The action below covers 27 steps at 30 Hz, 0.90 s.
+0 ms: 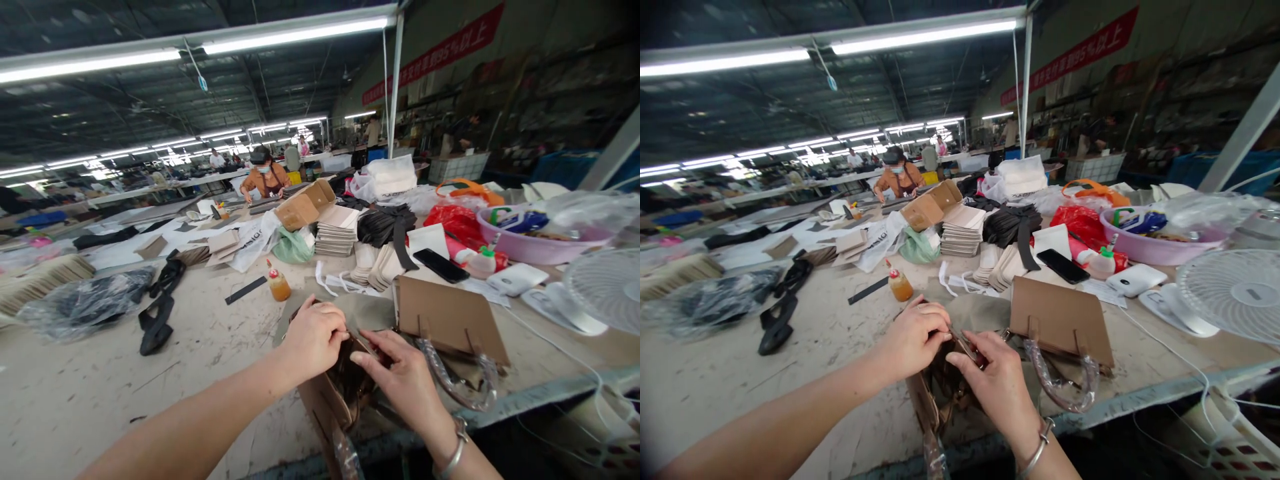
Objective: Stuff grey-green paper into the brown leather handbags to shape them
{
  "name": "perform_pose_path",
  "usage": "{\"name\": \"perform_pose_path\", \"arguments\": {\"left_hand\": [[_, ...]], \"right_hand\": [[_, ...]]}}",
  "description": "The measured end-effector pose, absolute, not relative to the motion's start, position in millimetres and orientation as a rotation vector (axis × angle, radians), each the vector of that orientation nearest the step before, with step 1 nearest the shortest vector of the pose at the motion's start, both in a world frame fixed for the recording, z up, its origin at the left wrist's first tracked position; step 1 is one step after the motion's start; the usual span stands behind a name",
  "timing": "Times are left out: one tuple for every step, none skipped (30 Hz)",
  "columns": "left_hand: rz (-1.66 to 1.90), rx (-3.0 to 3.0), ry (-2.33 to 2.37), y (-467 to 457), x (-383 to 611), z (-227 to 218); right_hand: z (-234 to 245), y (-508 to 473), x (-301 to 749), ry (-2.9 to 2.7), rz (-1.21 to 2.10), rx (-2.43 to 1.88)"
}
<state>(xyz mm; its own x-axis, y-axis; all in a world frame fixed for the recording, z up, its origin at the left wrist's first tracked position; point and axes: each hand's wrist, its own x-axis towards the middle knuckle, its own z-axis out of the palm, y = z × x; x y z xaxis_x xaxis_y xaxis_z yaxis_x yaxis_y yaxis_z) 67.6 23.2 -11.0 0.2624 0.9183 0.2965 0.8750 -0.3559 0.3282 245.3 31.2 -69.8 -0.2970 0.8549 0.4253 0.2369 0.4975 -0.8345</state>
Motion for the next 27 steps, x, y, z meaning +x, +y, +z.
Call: {"name": "perform_pose_path", "arguments": {"left_hand": [[0.684,2.411,1.723,23,68,-11],[0.686,2.407,1.720,23,68,-11],[0.687,2.403,1.717,23,68,-10],[0.686,2.400,1.714,23,68,-10],[0.685,2.396,1.712,23,68,-11],[0.684,2.393,1.710,24,68,-11],[0.685,2.390,1.710,24,68,-12],[0.687,2.388,1.709,25,68,-13],[0.689,2.388,1.707,26,68,-14],[0.692,2.387,1.703,27,68,-15],[0.696,2.387,1.699,28,68,-16],[0.702,2.386,1.694,29,69,-17],[0.709,2.384,1.691,30,69,-17],[0.719,2.381,1.689,30,69,-17],[0.729,2.377,1.692,31,69,-17],[0.733,2.371,1.696,31,69,-17],[0.734,2.367,1.704,31,69,-16],[0.731,2.363,1.713,30,69,-16],[0.723,2.361,1.718,29,68,-15],[0.713,2.361,1.719,28,68,-14],[0.702,2.364,1.712,27,67,-13],[0.692,2.369,1.702,26,65,-12],[0.683,2.374,1.691,25,64,-11],[0.675,2.378,1.684,24,63,-11],[0.674,2.384,1.680,23,61,-11],[0.677,2.395,1.676,23,59,-11],[0.681,2.406,1.669,22,56,-11]], "right_hand": [[-70,31,245,-1.820,0.823,-0.907],[-69,31,245,-1.832,0.821,-0.902],[-69,31,244,-1.836,0.815,-0.902],[-68,31,244,-1.833,0.805,-0.907],[-67,31,243,-1.827,0.794,-0.912],[-66,32,243,-1.821,0.786,-0.914],[-66,32,242,-1.816,0.780,-0.917],[-65,32,241,-1.810,0.775,-0.919],[-64,33,240,-1.803,0.771,-0.921],[-64,34,239,-1.795,0.768,-0.923],[-63,34,238,-1.789,0.761,-0.925],[-63,34,238,-1.787,0.749,-0.927],[-63,34,237,-1.791,0.734,-0.931],[-62,34,237,-1.798,0.715,-0.941],[-62,33,237,-1.811,0.694,-0.956],[-62,33,237,-1.831,0.670,-0.974],[-61,32,238,-1.858,0.646,-0.988],[-60,31,239,-1.890,0.625,-1.000],[-59,30,240,-1.928,0.610,-1.011],[-56,30,241,-1.974,0.598,-1.026],[-53,30,241,-2.024,0.586,-1.045],[-49,30,241,-2.075,0.566,-1.071],[-45,31,240,-2.130,0.540,-1.099],[-41,33,239,-2.185,0.506,-1.123],[-37,34,236,-2.239,0.466,-1.139],[-33,36,233,-2.285,0.426,-1.142],[-30,37,230,-2.325,0.390,-1.130]]}}
